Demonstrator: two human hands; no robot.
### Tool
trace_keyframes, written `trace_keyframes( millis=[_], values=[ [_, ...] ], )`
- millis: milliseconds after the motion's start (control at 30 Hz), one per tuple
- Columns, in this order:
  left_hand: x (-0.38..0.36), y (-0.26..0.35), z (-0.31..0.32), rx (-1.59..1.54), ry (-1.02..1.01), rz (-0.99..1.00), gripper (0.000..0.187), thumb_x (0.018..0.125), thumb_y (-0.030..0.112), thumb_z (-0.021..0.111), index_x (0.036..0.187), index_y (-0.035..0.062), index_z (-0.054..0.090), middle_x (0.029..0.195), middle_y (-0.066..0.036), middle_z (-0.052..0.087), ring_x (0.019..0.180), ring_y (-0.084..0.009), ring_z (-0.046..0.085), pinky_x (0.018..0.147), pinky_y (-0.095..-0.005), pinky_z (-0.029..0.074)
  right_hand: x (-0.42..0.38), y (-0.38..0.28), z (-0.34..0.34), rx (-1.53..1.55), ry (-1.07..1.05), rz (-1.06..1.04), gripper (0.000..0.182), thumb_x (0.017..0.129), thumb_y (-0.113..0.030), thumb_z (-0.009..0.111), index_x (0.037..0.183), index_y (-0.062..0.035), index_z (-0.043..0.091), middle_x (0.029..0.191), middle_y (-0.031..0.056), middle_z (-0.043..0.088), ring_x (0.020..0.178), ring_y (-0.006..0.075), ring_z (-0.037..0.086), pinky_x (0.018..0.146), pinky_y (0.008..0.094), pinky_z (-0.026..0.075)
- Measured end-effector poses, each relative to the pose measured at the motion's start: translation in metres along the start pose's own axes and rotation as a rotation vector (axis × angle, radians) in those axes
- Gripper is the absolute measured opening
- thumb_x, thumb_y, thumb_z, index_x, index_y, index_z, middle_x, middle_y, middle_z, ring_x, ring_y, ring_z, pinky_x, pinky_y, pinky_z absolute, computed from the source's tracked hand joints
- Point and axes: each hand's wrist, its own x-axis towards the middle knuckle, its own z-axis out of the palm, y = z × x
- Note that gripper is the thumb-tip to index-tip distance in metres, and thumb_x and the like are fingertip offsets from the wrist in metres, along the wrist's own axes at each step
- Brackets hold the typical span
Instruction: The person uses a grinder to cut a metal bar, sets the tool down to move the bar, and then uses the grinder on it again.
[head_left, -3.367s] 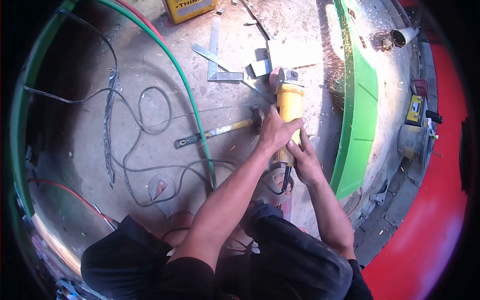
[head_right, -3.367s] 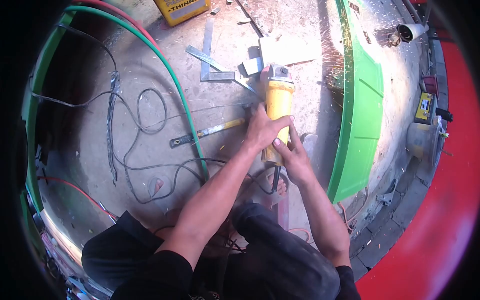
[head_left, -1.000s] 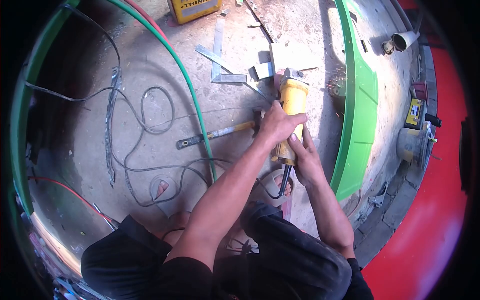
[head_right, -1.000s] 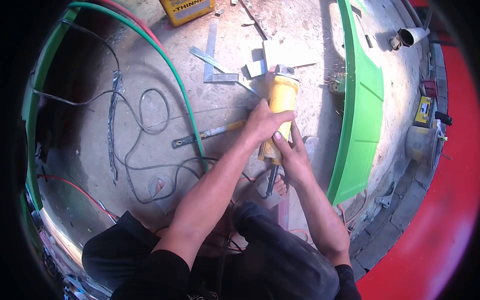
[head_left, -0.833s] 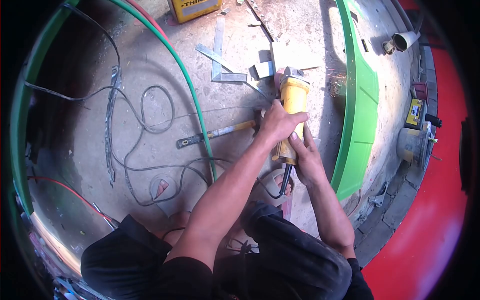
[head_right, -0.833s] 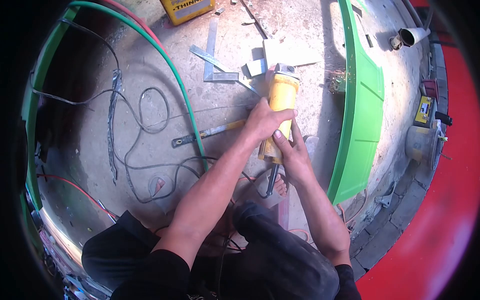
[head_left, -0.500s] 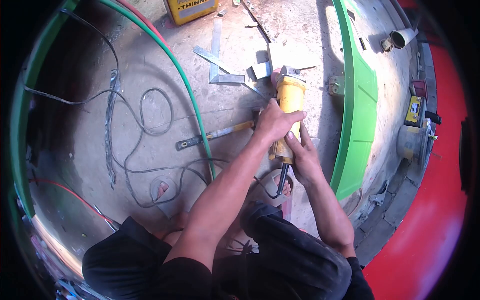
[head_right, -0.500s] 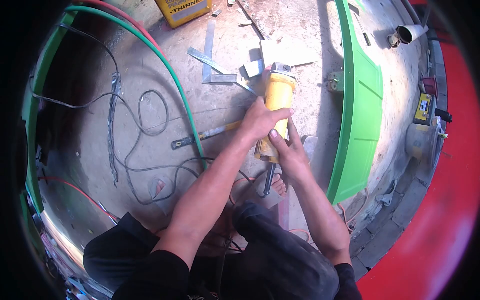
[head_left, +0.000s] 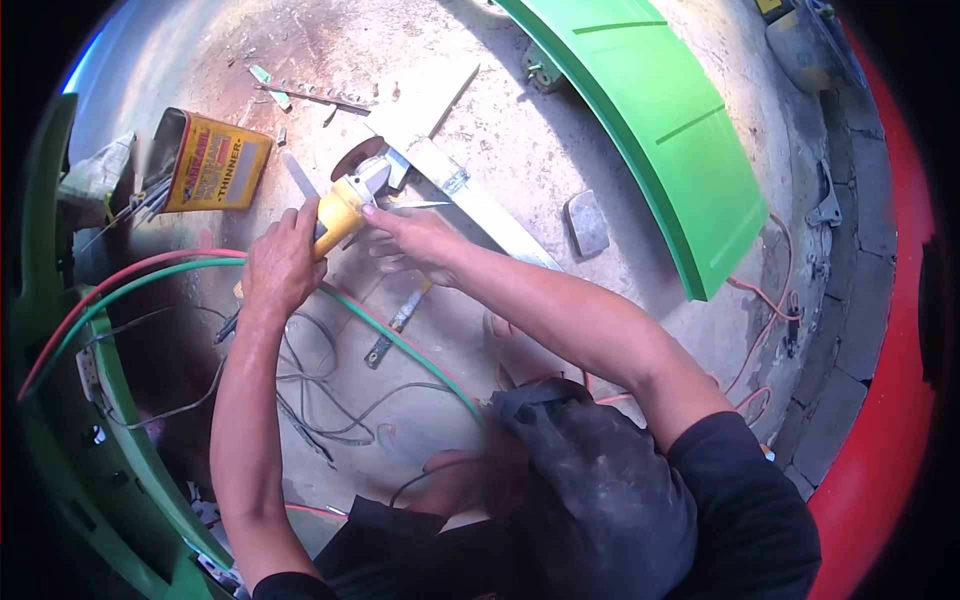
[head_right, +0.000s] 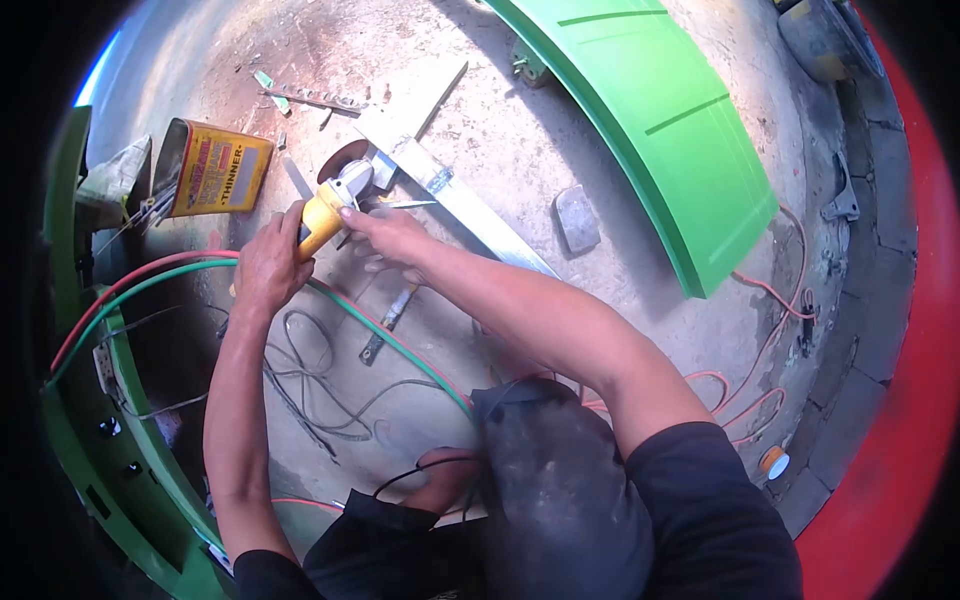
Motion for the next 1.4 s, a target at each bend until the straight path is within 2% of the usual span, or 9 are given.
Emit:
trace_keyframes(
  millis=[100,167,267,433,700,1100,1400],
  values=[
    [0.000,0.000,0.000,0.040,0.047,0.033,0.077,0.075,0.014,0.076,0.145,0.0120,0.043,0.110,-0.015,0.061,0.099,-0.0373,0.065,0.083,-0.0472,0.055,0.013,0.007,0.003,0.055,0.026,-0.032,0.080,0.099,-0.055,0.060,0.151,0.0025,0.041,0.147,0.0239,0.049,0.127,0.0352,0.057,0.102,0.0464,0.052],
    [0.009,0.005,0.005,0.094,0.136,0.085,0.073,0.077,0.011,0.074,0.144,0.0118,0.044,0.107,-0.014,0.061,0.096,-0.0353,0.065,0.080,-0.0458,0.055,0.019,0.010,-0.003,0.142,0.074,-0.035,0.075,0.099,-0.056,0.059,0.147,-0.0004,0.046,0.142,0.0193,0.056,0.126,0.0339,0.059,0.097,0.0456,0.054],
    [0.021,0.017,0.007,0.163,0.173,0.159,0.063,0.083,0.011,0.067,0.142,0.0089,0.046,0.102,-0.013,0.062,0.091,-0.0313,0.066,0.078,-0.0440,0.056,0.013,0.008,-0.012,0.197,0.134,-0.062,0.075,0.100,-0.056,0.057,0.146,0.0018,0.046,0.142,0.0201,0.056,0.125,0.0348,0.060,0.096,0.0457,0.055],
    [0.029,0.029,0.020,0.150,0.163,0.213,0.067,0.080,0.009,0.070,0.143,0.0082,0.045,0.103,-0.014,0.062,0.091,-0.0319,0.066,0.077,-0.0437,0.056,0.002,0.014,-0.023,0.244,0.151,-0.027,0.076,0.102,-0.054,0.056,0.148,0.0050,0.042,0.148,0.0207,0.051,0.128,0.0366,0.057,0.098,0.0475,0.055],
    [0.022,0.031,0.021,0.107,0.124,0.154,0.071,0.079,0.009,0.072,0.144,0.0097,0.043,0.106,-0.014,0.061,0.093,-0.0339,0.065,0.080,-0.0446,0.055,-0.001,0.015,-0.019,0.249,0.112,-0.019,0.078,0.103,-0.052,0.054,0.153,0.0040,0.035,0.155,0.0217,0.042,0.133,0.0388,0.053,0.100,0.0498,0.055],
    [0.022,0.032,0.023,0.160,0.106,0.119,0.075,0.076,0.011,0.076,0.145,0.0118,0.044,0.109,-0.014,0.060,0.097,-0.0356,0.064,0.081,-0.0471,0.054,0.004,0.021,-0.017,0.298,0.092,-0.026,0.076,0.103,-0.051,0.053,0.153,0.0024,0.034,0.155,0.0193,0.041,0.129,0.0413,0.057,0.094,0.0489,0.059],
    [0.025,0.032,0.028,0.172,0.132,0.123,0.077,0.077,0.012,0.076,0.146,0.0125,0.042,0.109,-0.015,0.060,0.096,-0.0358,0.064,0.081,-0.0464,0.055,0.003,0.020,-0.021,0.279,0.086,-0.042,0.075,0.104,-0.051,0.051,0.153,0.0032,0.033,0.157,0.0200,0.039,0.130,0.0427,0.055,0.096,0.0496,0.058]
  ],
)
